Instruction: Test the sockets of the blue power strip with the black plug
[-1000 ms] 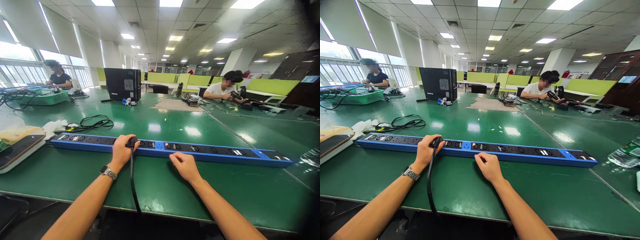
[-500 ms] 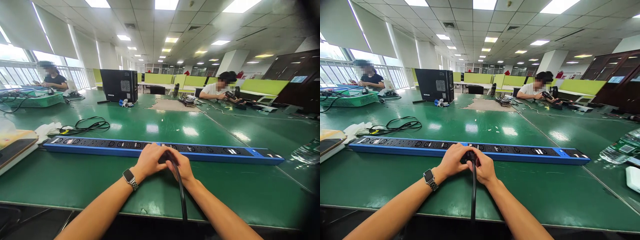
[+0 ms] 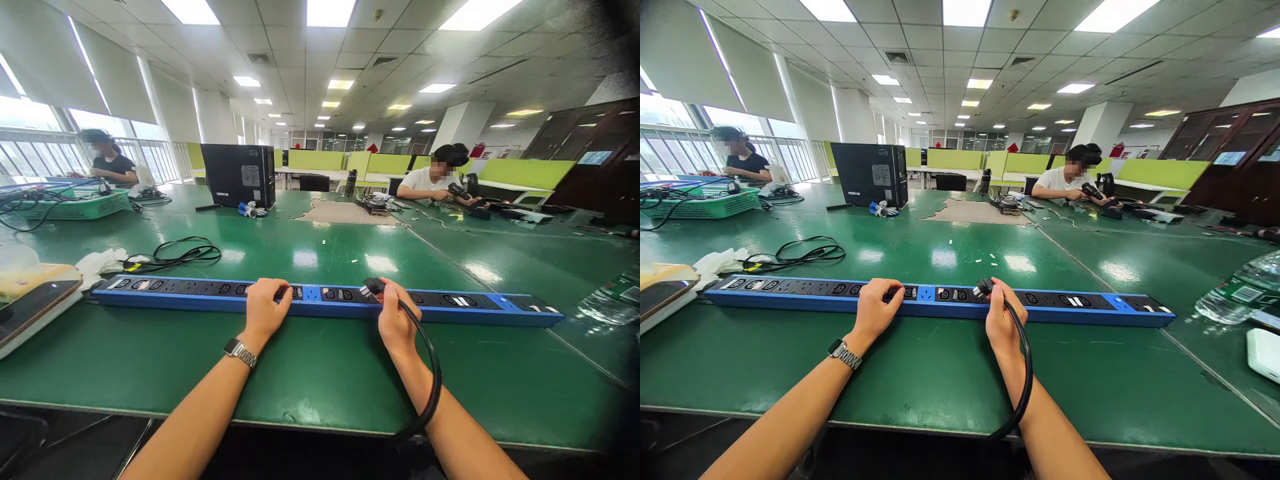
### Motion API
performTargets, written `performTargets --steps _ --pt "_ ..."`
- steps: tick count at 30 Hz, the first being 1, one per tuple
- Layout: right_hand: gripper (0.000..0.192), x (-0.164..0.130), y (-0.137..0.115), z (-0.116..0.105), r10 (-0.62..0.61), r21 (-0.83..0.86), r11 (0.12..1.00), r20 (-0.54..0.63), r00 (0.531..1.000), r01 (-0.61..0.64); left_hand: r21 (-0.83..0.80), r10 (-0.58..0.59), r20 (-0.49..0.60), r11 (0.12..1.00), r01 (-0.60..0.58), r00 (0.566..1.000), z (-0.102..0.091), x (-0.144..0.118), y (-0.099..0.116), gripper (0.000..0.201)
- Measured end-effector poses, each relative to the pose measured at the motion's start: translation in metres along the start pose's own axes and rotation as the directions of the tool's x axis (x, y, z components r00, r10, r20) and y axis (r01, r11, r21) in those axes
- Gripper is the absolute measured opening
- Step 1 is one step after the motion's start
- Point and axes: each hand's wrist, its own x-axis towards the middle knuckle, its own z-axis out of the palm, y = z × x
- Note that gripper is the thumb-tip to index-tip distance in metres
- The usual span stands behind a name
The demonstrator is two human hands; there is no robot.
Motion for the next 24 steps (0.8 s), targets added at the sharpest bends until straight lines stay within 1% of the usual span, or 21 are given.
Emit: performTargets --steps 2,4,7,9,13,15,18,22,24 --pt "0.052 0.001 0.002 -0.003 -0.094 -0.093 0.991 0.004 0.996 0.093 -0.01 0.007 -0.014 1.0 -0.007 1.0 0.001 0.0 0.0 0.011" --pt "0.049 0.003 0.007 -0.004 -0.169 -0.146 0.974 0.03 0.985 0.172 -0.016 0.013 -0.027 1.0 -0.014 1.0 0.002 -0.001 -0.001 0.011" --pt "0.043 0.007 0.014 -0.006 -0.271 -0.179 0.94 0.125 0.954 0.291 -0.023 0.026 -0.033 0.999 -0.027 0.999 0.003 -0.001 -0.002 0.012" --pt "0.04 0.008 0.015 -0.006 -0.315 -0.2 0.915 0.191 0.93 0.351 -0.026 0.041 -0.028 0.999 -0.042 0.999 0.003 -0.001 -0.003 0.012" --pt "0.036 0.007 0.011 -0.009 -0.343 -0.315 0.86 0.229 0.911 0.403 -0.03 0.061 -0.022 0.998 -0.061 0.998 0.004 -0.002 -0.003 0.012" --pt "0.036 0.008 0.01 -0.011 -0.347 -0.344 0.84 0.256 0.902 0.421 -0.032 0.057 -0.025 0.998 -0.058 0.998 0.004 -0.002 -0.003 0.011" --pt "0.035 0.01 0.012 -0.013 -0.363 -0.344 0.822 0.298 0.883 0.454 -0.04 0.05 -0.027 0.998 -0.051 0.998 0.004 -0.002 -0.002 0.011" --pt "0.033 0.012 0.016 -0.014 -0.385 -0.327 0.818 0.298 0.873 0.473 -0.049 0.049 -0.015 0.998 -0.049 0.999 0.004 -0.002 -0.001 0.012" --pt "0.031 0.011 0.015 -0.013 -0.404 -0.32 0.807 0.315 0.859 0.497 -0.054 0.052 -0.009 0.997 -0.053 0.999 0.005 -0.002 0.0 0.011"
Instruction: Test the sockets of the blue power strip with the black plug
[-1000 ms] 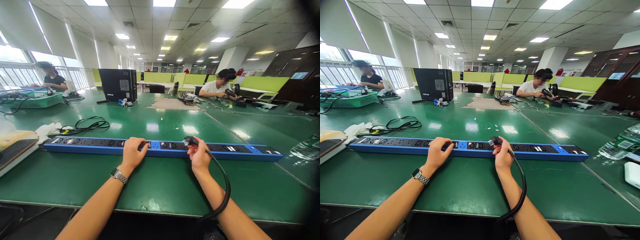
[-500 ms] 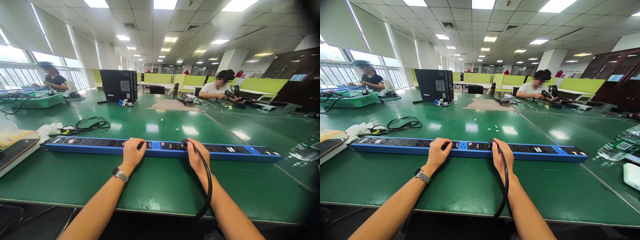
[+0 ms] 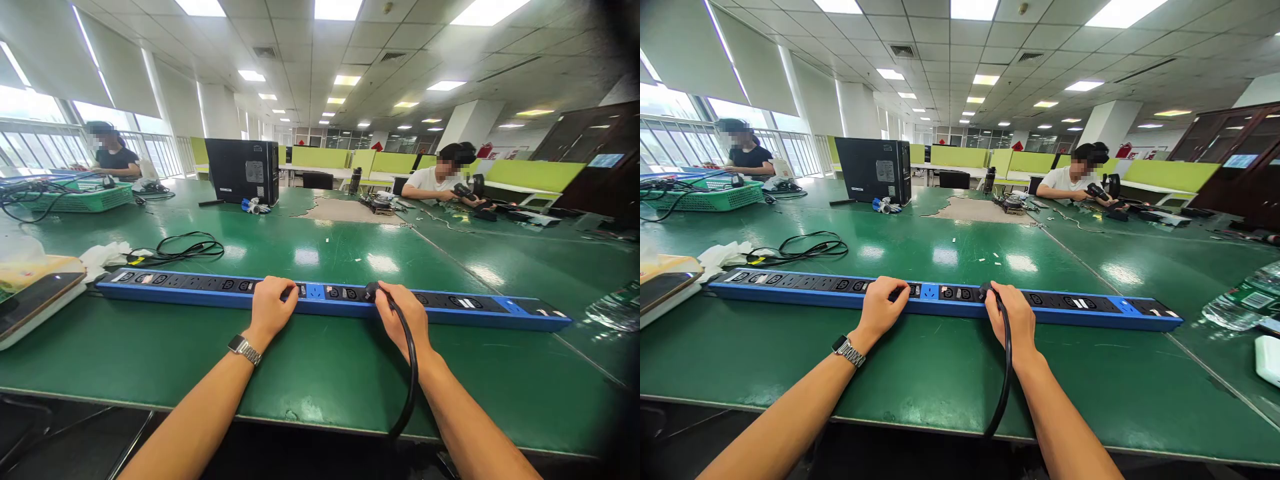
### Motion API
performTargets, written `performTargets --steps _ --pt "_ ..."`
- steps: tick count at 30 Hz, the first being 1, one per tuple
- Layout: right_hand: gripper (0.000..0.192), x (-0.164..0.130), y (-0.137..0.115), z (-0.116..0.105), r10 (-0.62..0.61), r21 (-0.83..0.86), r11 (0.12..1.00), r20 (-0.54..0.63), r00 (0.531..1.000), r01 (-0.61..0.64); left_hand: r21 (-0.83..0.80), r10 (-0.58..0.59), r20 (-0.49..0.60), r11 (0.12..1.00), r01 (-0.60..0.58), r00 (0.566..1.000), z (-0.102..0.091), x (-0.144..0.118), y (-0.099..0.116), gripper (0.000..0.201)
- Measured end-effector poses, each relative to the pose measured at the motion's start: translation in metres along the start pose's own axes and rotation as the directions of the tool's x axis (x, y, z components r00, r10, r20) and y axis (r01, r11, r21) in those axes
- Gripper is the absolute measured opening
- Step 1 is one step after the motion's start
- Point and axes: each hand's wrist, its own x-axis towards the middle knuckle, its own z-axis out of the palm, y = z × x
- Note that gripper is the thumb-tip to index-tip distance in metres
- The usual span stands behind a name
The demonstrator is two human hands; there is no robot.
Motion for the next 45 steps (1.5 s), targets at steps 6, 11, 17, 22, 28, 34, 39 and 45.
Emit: performTargets --steps 6,11,17,22,28,34,39,45 --pt "0.028 -0.002 -0.01 0.004 0.032 -0.053 0.998 0.066 0.997 -0.029 0.0 -0.007 0.022 1.0 0.007 1.0 0.0 -0.001 0.002 0.011" --pt "0.032 -0.007 -0.008 0.009 0.108 -0.112 0.989 0.053 0.993 -0.101 0.01 -0.016 0.029 1.0 0.016 0.999 0.0 -0.001 0.0 0.011" --pt "0.04 -0.011 0.0 0.019 0.23 -0.139 0.965 0.028 0.973 -0.224 0.003 -0.023 0.045 1.0 0.023 0.999 0.001 -0.001 0.0 0.01" --pt "0.049 -0.011 0.002 0.023 0.27 -0.034 0.962 -0.011 0.963 -0.27 -0.005 -0.031 0.053 0.999 0.032 0.998 0.001 -0.001 0.0 0.011" --pt "0.049 -0.008 0.008 0.026 0.347 0.185 0.927 -0.083 0.934 -0.328 -0.008 -0.038 0.052 0.999 0.038 0.998 0.001 -0.001 0.0 0.01" --pt "0.039 -0.007 -0.011 0.021 0.408 0.29 0.887 -0.132 0.903 -0.359 -0.018 -0.029 0.067 0.999 0.03 0.997 0.002 -0.002 0.014 0.015" --pt "0.032 -0.008 -0.047 0.02 0.015 0.223 0.975 -0.099 0.995 0.007 -0.055 0.194 0.166 0.981 -0.188 0.967 0.004 -0.007 0.035 0.045" --pt "0.027 -0.012 -0.062 0.019 -0.192 0.401 0.906 0.101 0.976 0.137 -0.079 0.297 0.172 0.954 -0.288 0.939 0.003 -0.008 0.035 0.033"
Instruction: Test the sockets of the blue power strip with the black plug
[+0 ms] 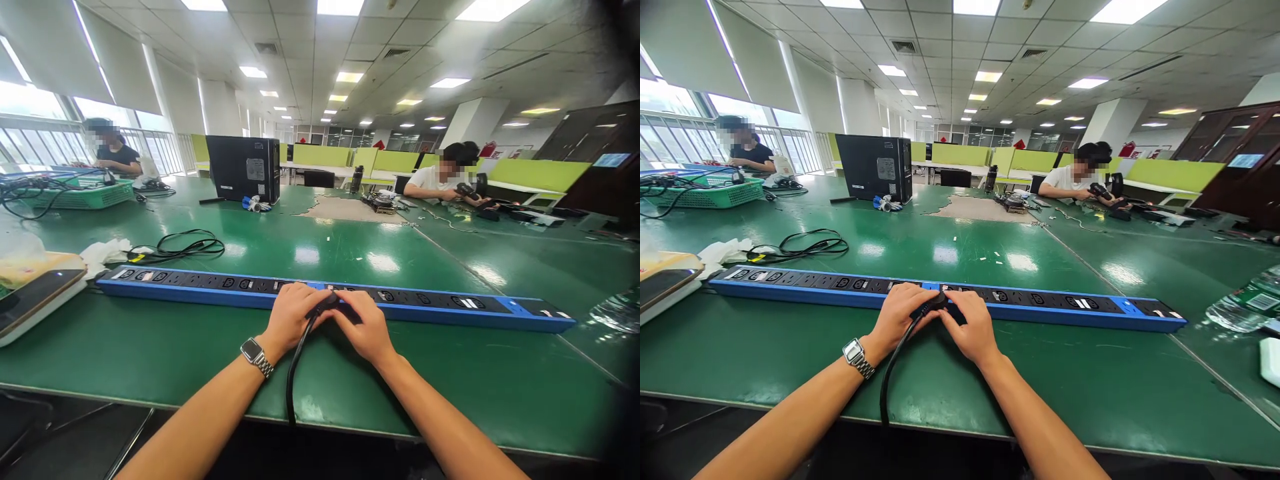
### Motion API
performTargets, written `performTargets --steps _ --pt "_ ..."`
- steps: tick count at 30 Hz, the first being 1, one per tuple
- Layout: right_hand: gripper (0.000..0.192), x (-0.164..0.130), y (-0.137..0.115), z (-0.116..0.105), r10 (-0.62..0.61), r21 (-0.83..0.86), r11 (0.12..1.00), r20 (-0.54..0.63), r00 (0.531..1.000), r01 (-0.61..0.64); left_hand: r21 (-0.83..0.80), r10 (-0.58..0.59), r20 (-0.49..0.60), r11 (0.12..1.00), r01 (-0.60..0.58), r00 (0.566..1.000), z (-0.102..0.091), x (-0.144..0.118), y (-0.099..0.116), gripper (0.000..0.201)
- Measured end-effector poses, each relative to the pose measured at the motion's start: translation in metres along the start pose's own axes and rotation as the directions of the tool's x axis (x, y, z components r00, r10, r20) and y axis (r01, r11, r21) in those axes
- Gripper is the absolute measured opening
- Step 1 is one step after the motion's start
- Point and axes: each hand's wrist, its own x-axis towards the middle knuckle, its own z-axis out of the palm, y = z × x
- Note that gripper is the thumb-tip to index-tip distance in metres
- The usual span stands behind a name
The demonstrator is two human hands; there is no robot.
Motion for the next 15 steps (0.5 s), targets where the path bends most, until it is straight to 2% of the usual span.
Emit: performTargets --steps 3,5,9,15 --pt "0.022 -0.001 0.001 -0.002 0.013 0.014 1.0 -0.013 1.0 -0.013 0.0 -0.115 -0.151 0.993 0.116 0.982 -0.002 0.0 -0.008 0.029" --pt "0.015 0.0 0.001 -0.002 0.017 0.014 1.0 -0.047 0.999 -0.016 0.004 -0.169 -0.208 0.985 0.174 0.963 -0.002 0.0 -0.013 0.029" --pt "0.012 0.001 0.001 -0.002 0.048 0.024 0.999 -0.08 0.996 -0.046 0.008 -0.198 -0.171 0.979 0.202 0.965 0.003 0.001 -0.018 0.028" --pt "0.013 0.001 0.0 -0.001 0.064 0.015 0.998 -0.07 0.996 -0.063 0.05 -0.203 -0.094 0.977 0.208 0.975 0.013 0.007 -0.015 0.026"
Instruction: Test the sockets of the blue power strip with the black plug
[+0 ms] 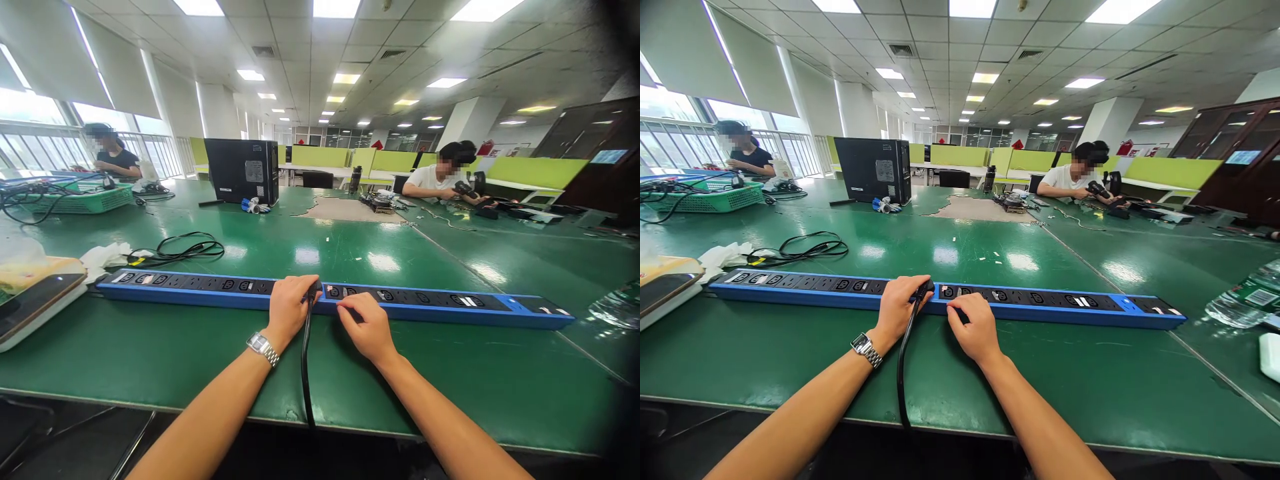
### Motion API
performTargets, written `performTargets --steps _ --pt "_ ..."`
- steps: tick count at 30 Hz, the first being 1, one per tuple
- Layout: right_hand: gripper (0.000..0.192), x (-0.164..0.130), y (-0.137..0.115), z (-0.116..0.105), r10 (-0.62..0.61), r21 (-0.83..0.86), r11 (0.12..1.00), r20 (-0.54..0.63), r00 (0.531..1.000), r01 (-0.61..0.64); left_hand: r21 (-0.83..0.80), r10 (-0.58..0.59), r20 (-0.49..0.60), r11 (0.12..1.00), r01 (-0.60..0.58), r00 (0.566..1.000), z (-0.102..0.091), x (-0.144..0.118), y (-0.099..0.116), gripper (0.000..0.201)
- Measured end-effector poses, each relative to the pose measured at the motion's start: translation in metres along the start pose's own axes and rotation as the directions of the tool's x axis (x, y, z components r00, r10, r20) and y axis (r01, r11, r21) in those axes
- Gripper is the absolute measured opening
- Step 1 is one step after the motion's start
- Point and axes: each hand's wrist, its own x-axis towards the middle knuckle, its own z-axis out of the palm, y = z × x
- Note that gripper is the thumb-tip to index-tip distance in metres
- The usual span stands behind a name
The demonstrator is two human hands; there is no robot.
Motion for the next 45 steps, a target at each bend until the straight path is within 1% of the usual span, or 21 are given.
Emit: performTargets --steps 3,9,13,16,21,23,27,32,35,38,42,45 --pt "0.013 -0.001 0.0 0.001 0.005 -0.018 1.0 0.015 1.0 -0.005 0.011 -0.006 0.0 1.0 0.006 1.0 0.002 0.001 0.001 0.026" --pt "0.014 -0.002 0.0 0.002 0.011 -0.058 0.998 0.045 0.999 -0.008 0.052 0.017 0.037 0.998 -0.019 0.999 0.004 0.004 0.003 0.027" --pt "0.014 -0.002 0.0 0.001 0.009 -0.063 0.998 0.043 0.999 -0.007 0.092 -0.025 0.026 0.996 0.023 0.999 0.004 0.006 0.006 0.026" --pt "0.013 -0.003 0.0 0.001 0.011 -0.063 0.998 0.041 0.999 -0.008 0.066 -0.045 0.017 0.997 0.044 0.999 0.003 0.006 0.005 0.024" --pt "0.014 -0.003 0.001 0.001 0.009 -0.07 0.998 0.046 0.999 -0.005 0.027 -0.138 -0.03 0.99 0.139 0.99 0.003 0.003 -0.002 0.023" --pt "0.014 -0.003 0.001 0.001 0.013 -0.071 0.997 0.05 0.999 -0.01 0.025 -0.122 -0.005 0.992 0.122 0.992 0.004 0.003 -0.003 0.025" --pt "0.013 -0.002 0.0 0.002 0.005 -0.075 0.997 0.055 0.998 -0.001 0.088 -0.044 0.105 0.995 0.035 0.993 0.005 0.004 0.002 0.032" --pt "0.013 -0.002 0.0 0.001 -0.002 -0.087 0.996 0.066 0.998 0.008 0.15 -0.047 0.173 0.988 0.02 0.984 0.004 0.001 0.006 0.037" --pt "0.013 -0.003 0.001 0.001 -0.004 -0.085 0.996 0.066 0.998 0.009 0.161 -0.028 0.203 0.987 -0.005 0.979 0.001 -0.003 0.007 0.046" --pt "0.013 -0.004 0.002 0.001 -0.005 -0.081 0.997 0.064 0.998 0.01 0.147 -0.039 0.198 0.989 0.01 0.979 0.0 -0.005 0.008 0.049" --pt "0.013 -0.004 0.002 0.001 0.003 -0.071 0.998 0.067 0.998 0.002 0.104 -0.084 0.163 0.992 0.067 0.983 0.001 -0.004 0.008 0.038" --pt "0.013 -0.003 0.001 0.002 0.009 -0.066 0.998 0.069 0.998 -0.004 0.077 -0.099 0.142 0.993 0.089 0.985 0.003 -0.003 0.007 0.036"
